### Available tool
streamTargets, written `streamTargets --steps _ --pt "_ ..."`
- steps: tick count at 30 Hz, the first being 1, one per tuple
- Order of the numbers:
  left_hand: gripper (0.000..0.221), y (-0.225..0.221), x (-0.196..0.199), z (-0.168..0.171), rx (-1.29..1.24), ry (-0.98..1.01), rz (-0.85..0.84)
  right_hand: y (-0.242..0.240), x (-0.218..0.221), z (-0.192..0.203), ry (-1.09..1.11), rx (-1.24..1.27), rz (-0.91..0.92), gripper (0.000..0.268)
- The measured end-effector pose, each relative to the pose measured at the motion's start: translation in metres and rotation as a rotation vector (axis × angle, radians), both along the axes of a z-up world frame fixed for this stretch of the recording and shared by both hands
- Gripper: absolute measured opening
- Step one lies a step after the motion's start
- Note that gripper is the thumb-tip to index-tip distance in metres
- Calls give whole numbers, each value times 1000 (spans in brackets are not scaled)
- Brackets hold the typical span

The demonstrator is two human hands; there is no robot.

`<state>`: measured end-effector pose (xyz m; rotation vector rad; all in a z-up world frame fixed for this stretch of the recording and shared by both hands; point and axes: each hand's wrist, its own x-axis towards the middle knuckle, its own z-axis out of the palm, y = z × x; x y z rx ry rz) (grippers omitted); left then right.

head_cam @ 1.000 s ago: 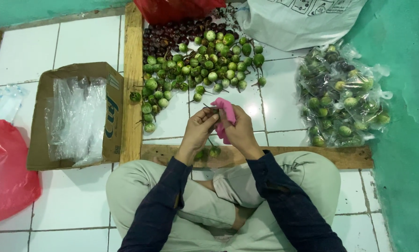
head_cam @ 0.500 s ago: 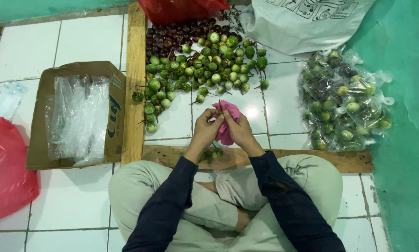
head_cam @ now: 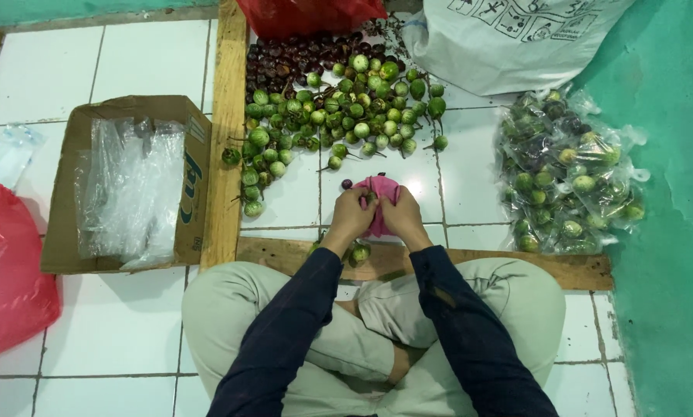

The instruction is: Cleaning and packaging small green fruits into plastic bags while sitting on the floor.

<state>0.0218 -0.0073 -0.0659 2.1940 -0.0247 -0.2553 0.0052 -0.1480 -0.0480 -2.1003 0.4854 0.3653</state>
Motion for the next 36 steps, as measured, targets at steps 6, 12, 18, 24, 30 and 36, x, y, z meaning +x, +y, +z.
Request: streamTargets --steps 6,12,18,24,30,36 --pt "52 10 6 -21 105 34 -105 4 -9 27 -65 -92 98 65" --pt "48 25 -2 5 118 41 -52 -9 -3 -42 -262 -214 129 58" --pt "55 56 -23 75 300 139 -186 3 -33 43 -474 -177 261 39" --pt "56 105 -52 121 356 223 -233 54 -50 77 -528 -25 437 26" --pt "50 173 -64 141 344 106 -110 147 -37 69 -599 81 626 21" --pt "43 278 -78 156 307 42 217 258 -18 118 -629 45 848 22"
